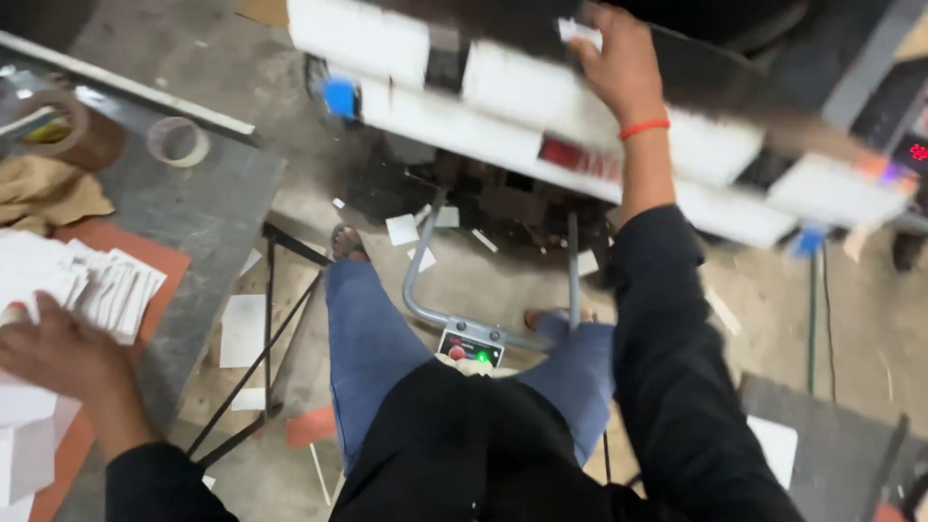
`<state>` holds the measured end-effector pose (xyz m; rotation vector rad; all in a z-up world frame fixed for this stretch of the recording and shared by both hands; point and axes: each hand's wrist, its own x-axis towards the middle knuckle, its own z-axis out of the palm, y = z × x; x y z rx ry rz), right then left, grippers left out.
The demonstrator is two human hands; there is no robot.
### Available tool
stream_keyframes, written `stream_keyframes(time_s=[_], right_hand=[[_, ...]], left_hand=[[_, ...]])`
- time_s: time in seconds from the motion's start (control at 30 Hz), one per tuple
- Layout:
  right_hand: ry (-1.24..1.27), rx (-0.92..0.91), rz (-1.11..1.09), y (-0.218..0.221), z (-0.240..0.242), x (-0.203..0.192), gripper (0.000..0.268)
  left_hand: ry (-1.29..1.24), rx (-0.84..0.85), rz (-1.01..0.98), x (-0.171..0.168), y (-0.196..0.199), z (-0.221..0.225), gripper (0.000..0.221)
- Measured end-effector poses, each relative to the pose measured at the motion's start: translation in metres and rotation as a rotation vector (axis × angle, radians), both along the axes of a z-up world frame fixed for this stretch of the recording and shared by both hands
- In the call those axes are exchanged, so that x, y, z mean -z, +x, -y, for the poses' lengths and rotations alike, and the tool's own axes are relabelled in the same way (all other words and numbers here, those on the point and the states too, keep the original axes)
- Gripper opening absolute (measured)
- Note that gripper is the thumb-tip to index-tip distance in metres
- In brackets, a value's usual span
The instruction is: Operating a printing or die-cutting machine to process paper cards or cards.
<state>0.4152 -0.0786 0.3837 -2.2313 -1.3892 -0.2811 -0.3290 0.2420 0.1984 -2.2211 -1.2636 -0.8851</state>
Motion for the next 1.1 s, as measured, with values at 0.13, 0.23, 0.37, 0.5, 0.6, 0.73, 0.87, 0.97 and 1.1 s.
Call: stream_keyframes(time_s=[0.13,0.23,0.37,0.5,0.6,0.73,0.87,0.97,1.1], right_hand=[[0.226,0.151,0.089,-0.121,0.072,-0.018,0.011],[0.306,0.257,0.119,-0.165,0.195,0.054,0.017],[0.021,1.002,0.082,-0.185,0.460,0.188,0.024],[-0.533,1.317,-0.085,-0.240,0.563,0.183,0.040],[-0.454,1.233,-0.320,-0.237,0.588,0.169,0.042],[-0.366,1.127,-0.472,-0.218,0.629,0.172,0.039],[-0.568,1.228,-0.185,-0.240,0.596,0.192,0.027],[-0.378,1.323,0.137,-0.259,0.572,0.223,0.022],[-0.331,1.331,0.215,-0.263,0.583,0.245,0.013]], left_hand=[[-0.569,-0.157,0.221,-0.025,0.023,0.007,0.035],[-0.048,0.137,0.015,-0.068,0.067,0.055,0.036],[-0.301,0.172,0.027,-0.013,0.130,0.083,0.016],[-0.642,0.693,-0.042,-0.004,0.253,0.151,0.028],[-0.900,0.936,-0.122,0.026,0.316,0.221,0.026],[-1.309,1.198,-0.202,0.126,0.334,0.283,0.025],[-1.613,1.060,-0.627,0.148,0.339,0.270,0.025],[-1.682,1.049,-0.085,0.181,0.338,0.268,0.035],[-1.721,0.951,0.109,0.164,0.339,0.266,0.026]])
